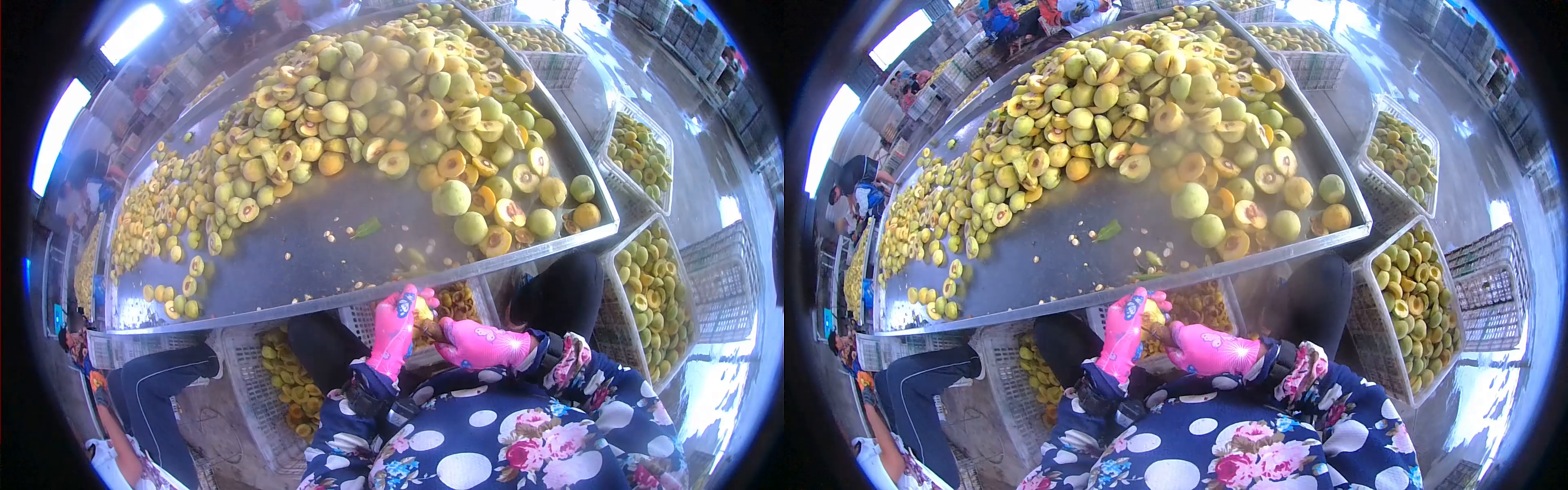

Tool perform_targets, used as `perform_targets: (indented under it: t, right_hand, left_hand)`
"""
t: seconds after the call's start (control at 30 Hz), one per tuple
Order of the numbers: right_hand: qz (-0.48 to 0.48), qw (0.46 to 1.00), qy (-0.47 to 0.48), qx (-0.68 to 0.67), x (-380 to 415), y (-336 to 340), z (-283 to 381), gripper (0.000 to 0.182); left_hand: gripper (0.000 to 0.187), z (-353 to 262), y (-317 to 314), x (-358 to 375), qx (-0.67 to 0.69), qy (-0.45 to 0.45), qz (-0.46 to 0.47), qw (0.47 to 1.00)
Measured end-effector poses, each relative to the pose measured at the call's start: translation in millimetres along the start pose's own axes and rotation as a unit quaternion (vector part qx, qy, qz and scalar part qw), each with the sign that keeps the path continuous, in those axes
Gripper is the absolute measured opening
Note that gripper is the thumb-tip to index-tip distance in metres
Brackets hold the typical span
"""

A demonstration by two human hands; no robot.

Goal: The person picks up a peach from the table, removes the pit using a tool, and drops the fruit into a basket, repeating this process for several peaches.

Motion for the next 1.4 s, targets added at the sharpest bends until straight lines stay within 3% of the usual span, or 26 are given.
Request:
perform_targets:
  t: [0.1,0.23,0.4,0.5,0.57,0.6,0.67,0.7,0.73,0.77,0.83,0.93,1.03,1.1,1.17,1.2,1.23,1.3,1.4]
  right_hand:
    - [0.072,0.970,-0.181,-0.149,10,4,6,0.027]
    - [0.111,0.890,-0.213,-0.387,13,-7,2,0.023]
    - [0.165,0.716,-0.251,-0.630,17,-21,11,0.022]
    - [0.160,0.723,-0.204,-0.640,18,-14,18,0.023]
    - [0.170,0.760,-0.170,-0.603,19,-5,23,0.023]
    - [0.174,0.777,-0.155,-0.584,19,-1,24,0.024]
    - [0.124,0.881,-0.209,-0.406,15,-12,-3,0.024]
    - [0.098,0.917,-0.233,-0.310,13,-18,-19,0.025]
    - [0.092,0.962,-0.192,-0.168,12,-18,-30,0.027]
    - [0.097,0.957,-0.197,-0.189,12,-17,-30,0.027]
    - [0.111,0.945,-0.204,-0.231,12,-17,-27,0.028]
    - [0.092,0.944,-0.197,-0.249,11,-16,-31,0.028]
    - [0.086,0.939,-0.207,-0.262,15,-13,-36,0.028]
    - [0.086,0.930,-0.225,-0.278,20,-10,-42,0.027]
    - [0.072,0.920,-0.232,-0.306,24,1,-41,0.026]
    - [0.067,0.923,-0.229,-0.301,26,4,-45,0.027]
    - [0.063,0.926,-0.226,-0.297,27,7,-48,0.029]
    - [0.059,0.919,-0.232,-0.312,26,18,-46,0.028]
    - [0.068,0.915,-0.239,-0.318,28,14,-56,0.027]
  left_hand:
    - [0.035,5,3,0,-0.005,0.020,0.011,1.000]
    - [0.039,2,2,5,0.014,0.008,0.010,1.000]
    - [0.042,1,-5,11,0.135,-0.029,-0.013,0.990]
    - [0.040,-1,-5,19,0.177,0.034,0.002,0.984]
    - [0.037,0,25,9,0.316,0.037,-0.057,0.946]
    - [0.034,-18,46,15,0.332,-0.029,-0.165,0.928]
    - [0.034,-66,95,38,0.064,-0.205,-0.194,0.957]
    - [0.033,-83,124,42,0.057,-0.202,-0.245,0.947]
    - [0.034,-94,162,40,-0.095,-0.203,-0.314,0.923]
    - [0.035,-105,190,36,-0.389,-0.287,-0.288,0.827]
    - [0.034,-126,187,41,-0.705,-0.296,-0.310,0.565]
    - [0.032,-141,148,0,-0.488,-0.348,-0.218,0.770]
    - [0.033,-169,45,-46,-0.469,-0.331,-0.147,0.806]
    - [0.032,-171,9,-103,-0.471,-0.335,-0.125,0.806]
    - [0.028,-156,-20,-159,-0.425,-0.222,-0.111,0.870]
    - [0.045,-143,-22,-201,-0.487,-0.230,-0.138,0.832]
    - [0.045,-137,-36,-218,-0.521,-0.195,-0.133,0.820]
    - [0.047,-110,-50,-237,-0.399,-0.109,-0.122,0.902]
    - [0.049,-103,-65,-243,-0.450,-0.266,-0.155,0.838]
Point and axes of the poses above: each hand's wrist, its own x-axis away from the middle knuckle, its own y-axis out of the back of the hand, z = x × y, the point moved 5 cm from there along -x, towards the middle knuckle, and after that the axes turned 10 degrees about -z, right-handed, at the moved point
